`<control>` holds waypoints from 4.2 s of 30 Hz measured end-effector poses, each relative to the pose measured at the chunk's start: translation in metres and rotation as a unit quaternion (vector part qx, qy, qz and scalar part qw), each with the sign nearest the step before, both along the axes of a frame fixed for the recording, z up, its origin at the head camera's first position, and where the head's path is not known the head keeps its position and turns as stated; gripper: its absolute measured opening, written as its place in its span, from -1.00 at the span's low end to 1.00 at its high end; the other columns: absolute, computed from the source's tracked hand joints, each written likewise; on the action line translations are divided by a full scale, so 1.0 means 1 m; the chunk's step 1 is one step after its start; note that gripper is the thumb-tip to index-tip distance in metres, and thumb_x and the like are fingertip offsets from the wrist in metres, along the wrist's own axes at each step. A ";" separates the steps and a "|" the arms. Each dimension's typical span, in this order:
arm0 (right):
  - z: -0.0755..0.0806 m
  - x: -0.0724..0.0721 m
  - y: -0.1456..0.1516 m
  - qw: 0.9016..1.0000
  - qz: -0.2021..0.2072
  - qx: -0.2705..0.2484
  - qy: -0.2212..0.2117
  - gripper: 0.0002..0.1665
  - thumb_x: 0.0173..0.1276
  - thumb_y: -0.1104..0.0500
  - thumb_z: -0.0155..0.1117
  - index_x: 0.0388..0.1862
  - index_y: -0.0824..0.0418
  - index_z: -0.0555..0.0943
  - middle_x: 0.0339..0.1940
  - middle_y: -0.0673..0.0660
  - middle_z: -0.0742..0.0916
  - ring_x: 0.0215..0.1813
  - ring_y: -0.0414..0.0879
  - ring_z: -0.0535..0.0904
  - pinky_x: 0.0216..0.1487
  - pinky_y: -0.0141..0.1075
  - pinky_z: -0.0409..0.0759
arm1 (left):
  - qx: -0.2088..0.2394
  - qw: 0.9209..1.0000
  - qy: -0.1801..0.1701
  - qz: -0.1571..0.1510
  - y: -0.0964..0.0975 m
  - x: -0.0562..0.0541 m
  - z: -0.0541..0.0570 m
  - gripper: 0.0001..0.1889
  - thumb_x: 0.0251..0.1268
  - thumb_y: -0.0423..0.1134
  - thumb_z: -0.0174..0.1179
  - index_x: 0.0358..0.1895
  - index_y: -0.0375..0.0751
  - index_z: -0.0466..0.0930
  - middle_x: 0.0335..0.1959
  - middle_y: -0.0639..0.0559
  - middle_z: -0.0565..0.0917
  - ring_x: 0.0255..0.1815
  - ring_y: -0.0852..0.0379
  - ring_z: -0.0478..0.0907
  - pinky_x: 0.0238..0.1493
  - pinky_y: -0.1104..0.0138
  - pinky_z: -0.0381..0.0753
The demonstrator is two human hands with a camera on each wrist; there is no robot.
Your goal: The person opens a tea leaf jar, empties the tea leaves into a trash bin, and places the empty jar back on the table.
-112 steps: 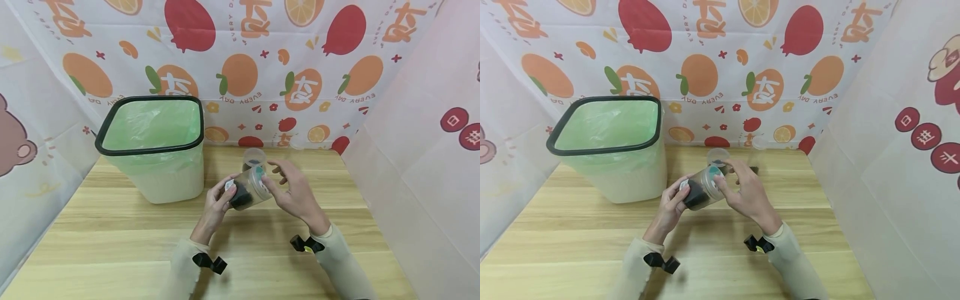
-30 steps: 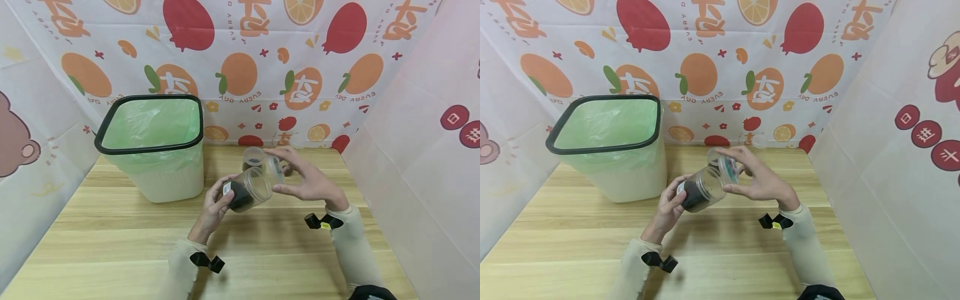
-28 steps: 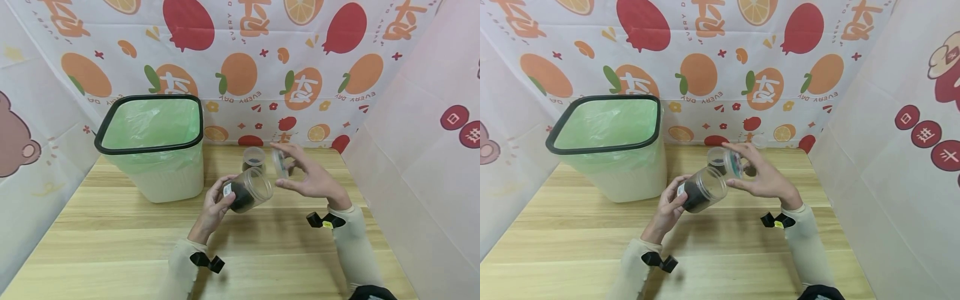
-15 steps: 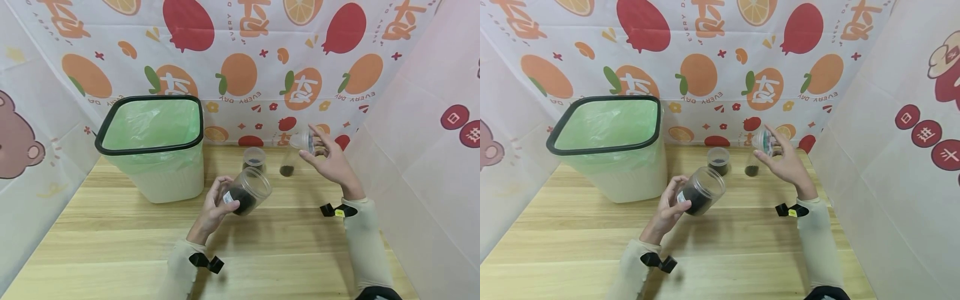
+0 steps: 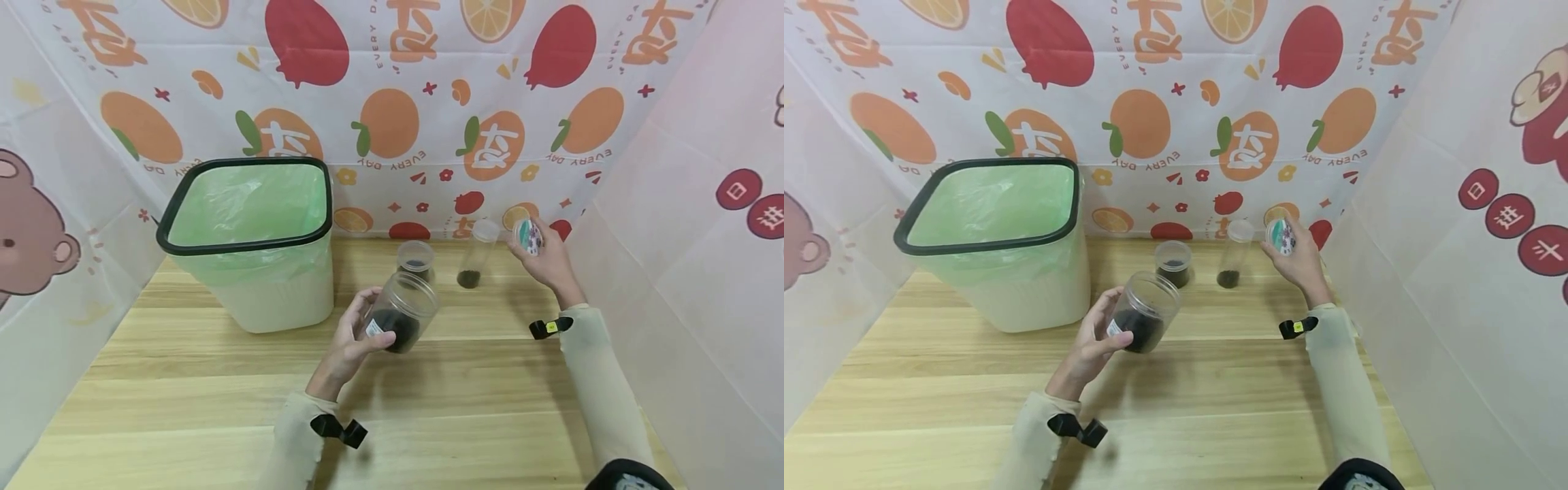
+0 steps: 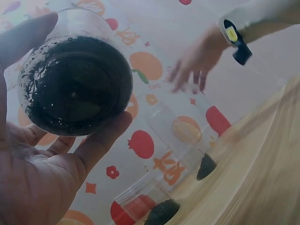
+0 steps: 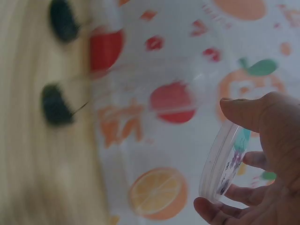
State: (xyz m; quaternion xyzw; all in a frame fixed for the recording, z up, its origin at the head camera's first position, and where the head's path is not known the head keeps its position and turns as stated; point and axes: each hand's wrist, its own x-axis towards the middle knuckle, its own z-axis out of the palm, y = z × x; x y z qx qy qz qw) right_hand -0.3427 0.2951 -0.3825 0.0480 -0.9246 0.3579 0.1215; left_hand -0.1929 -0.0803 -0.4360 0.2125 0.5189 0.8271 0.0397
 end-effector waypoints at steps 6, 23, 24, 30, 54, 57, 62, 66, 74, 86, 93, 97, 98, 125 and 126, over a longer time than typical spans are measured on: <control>-0.033 -0.020 0.014 0.998 -0.018 0.057 -0.034 0.02 0.36 -0.16 0.36 0.60 0.28 0.19 0.27 0.44 0.55 0.04 0.18 0.47 -0.01 0.01 0.50 | -0.007 1.000 0.007 0.011 -0.002 0.001 0.000 -0.33 0.11 -0.40 0.41 0.30 -0.05 0.35 0.21 0.17 0.48 0.21 0.26 0.51 0.18 0.44 0.61; -0.085 -0.036 0.025 0.980 0.012 0.130 -0.148 -0.02 0.46 -0.11 0.27 0.58 0.43 0.13 0.33 0.55 0.50 0.26 0.40 0.50 0.32 0.23 0.51 | -0.011 1.000 -0.007 0.027 -0.007 0.006 -0.001 -0.33 0.06 -0.45 0.43 0.27 -0.05 0.37 0.18 0.15 0.49 0.18 0.25 0.54 0.13 0.44 0.64; -0.086 -0.036 0.025 0.979 0.014 0.133 -0.154 -0.02 0.46 -0.11 0.27 0.58 0.43 0.13 0.33 0.55 0.50 0.24 0.40 0.51 0.31 0.22 0.51 | -0.013 1.000 -0.007 0.028 -0.007 0.007 -0.001 -0.33 0.07 -0.45 0.43 0.27 -0.05 0.37 0.18 0.15 0.49 0.17 0.25 0.54 0.14 0.44 0.64; -0.090 -0.035 0.026 0.973 0.012 0.155 -0.173 -0.04 0.45 -0.13 0.25 0.58 0.40 0.16 0.36 0.56 0.48 0.32 0.43 0.46 0.37 0.25 0.45 | -0.029 0.999 -0.005 0.034 -0.009 0.007 -0.001 -0.33 0.08 -0.42 0.43 0.28 -0.07 0.36 0.17 0.15 0.50 0.15 0.24 0.55 0.13 0.44 0.62; -0.093 -0.036 0.026 0.975 -0.029 0.129 -0.177 -0.16 0.63 -0.22 -0.25 0.59 0.37 0.13 0.51 0.55 0.32 0.49 0.55 0.19 0.46 0.42 0.20 | -0.034 0.998 0.014 0.051 -0.014 0.007 0.002 -0.33 0.10 -0.38 0.42 0.31 -0.08 0.37 0.17 0.14 0.54 0.14 0.24 0.54 0.15 0.44 0.62; -0.087 -0.038 0.026 0.980 -0.034 0.123 -0.151 -0.17 0.64 -0.20 -0.32 0.59 0.39 0.13 0.54 0.53 0.30 0.52 0.55 0.16 0.49 0.43 0.15 | -0.035 0.998 0.020 0.052 -0.014 0.007 0.005 -0.33 0.11 -0.36 0.43 0.32 -0.08 0.37 0.18 0.15 0.54 0.14 0.23 0.54 0.14 0.43 0.62; -0.070 -0.038 0.029 0.989 -0.043 0.118 -0.082 -0.24 0.65 -0.11 -0.32 0.53 0.42 0.23 0.53 0.50 0.34 0.57 0.48 0.15 0.54 0.38 0.11 | -0.043 0.996 0.031 0.067 -0.012 0.008 0.014 -0.34 0.14 -0.37 0.39 0.33 -0.09 0.37 0.17 0.16 0.56 0.15 0.23 0.52 0.14 0.44 0.60; -0.051 -0.036 0.027 0.994 -0.061 0.085 -0.031 -0.26 0.65 -0.09 -0.32 0.49 0.42 0.31 0.48 0.49 0.43 0.52 0.46 0.26 0.50 0.36 0.21 | -0.026 0.996 0.046 0.078 -0.013 0.009 0.025 -0.36 0.16 -0.40 0.35 0.34 -0.10 0.36 0.18 0.15 0.57 0.16 0.24 0.52 0.14 0.44 0.61; -0.005 -0.021 0.017 0.993 -0.110 -0.018 0.032 -0.31 0.63 -0.07 -0.26 0.50 0.35 0.34 0.48 0.46 0.44 0.54 0.38 0.27 0.56 0.24 0.19 | 0.041 0.992 0.070 0.095 -0.011 0.014 0.050 -0.39 0.20 -0.48 0.21 0.32 -0.06 0.30 0.20 0.13 0.53 0.21 0.23 0.51 0.17 0.42 0.62; 0.056 0.019 -0.026 0.990 -0.074 -0.073 0.093 -0.33 0.62 -0.18 -0.21 0.54 0.10 0.34 0.57 0.17 0.42 0.47 0.20 0.38 0.53 0.15 0.27 | 0.040 0.983 0.107 0.143 -0.017 0.013 0.089 -0.47 0.18 -0.54 0.11 0.20 -0.04 0.31 0.13 0.05 0.54 0.06 0.22 0.57 0.02 0.48 0.64; 0.083 0.044 -0.057 0.987 -0.009 -0.101 0.126 -0.38 0.62 -0.10 -0.11 0.53 0.11 0.36 0.59 0.17 0.40 0.64 0.07 0.21 0.65 0.09 0.14 | 0.054 0.979 0.129 0.151 -0.028 0.008 0.108 -0.52 0.19 -0.56 0.07 0.16 -0.09 0.33 0.13 0.04 0.57 -0.09 0.30 0.58 -0.21 0.60 0.60; 0.089 0.055 -0.072 0.985 0.027 -0.107 0.134 -0.39 0.62 -0.09 -0.09 0.53 0.10 0.37 0.57 0.15 0.42 0.62 0.07 0.25 0.61 0.14 0.20 | 0.070 0.976 0.131 0.162 -0.039 0.005 0.124 -0.56 0.21 -0.55 0.05 0.13 -0.13 0.33 0.08 0.01 0.61 -0.06 0.23 0.61 -0.14 0.54 0.66; 0.090 0.058 -0.075 0.984 0.034 -0.109 0.133 -0.39 0.61 -0.10 -0.09 0.53 0.09 0.37 0.57 0.13 0.42 0.60 0.08 0.26 0.60 0.15 0.22 | 0.076 0.975 0.128 0.164 -0.042 0.004 0.127 -0.58 0.22 -0.54 0.05 0.13 -0.13 0.34 0.07 0.01 0.61 -0.06 0.22 0.61 -0.14 0.53 0.67; 0.093 0.089 -0.154 0.966 0.194 -0.085 0.146 -0.45 0.61 0.04 -0.03 0.48 0.21 0.41 0.53 0.20 0.47 0.52 0.10 0.37 0.56 0.12 0.31 | 0.055 0.955 0.106 0.272 -0.128 -0.018 0.171 -0.62 0.26 -0.49 0.25 0.12 -0.19 0.47 -0.06 -0.08 0.64 -0.19 0.15 0.63 -0.23 0.40 0.77; 0.093 0.089 -0.155 0.966 0.196 -0.085 0.144 -0.45 0.61 0.04 -0.03 0.48 0.21 0.41 0.53 0.21 0.47 0.52 0.11 0.37 0.56 0.12 0.31 | 0.045 0.953 0.100 0.282 -0.131 -0.019 0.172 -0.61 0.25 -0.48 0.27 0.12 -0.18 0.47 -0.04 -0.08 0.63 -0.16 0.13 0.63 -0.22 0.39 0.77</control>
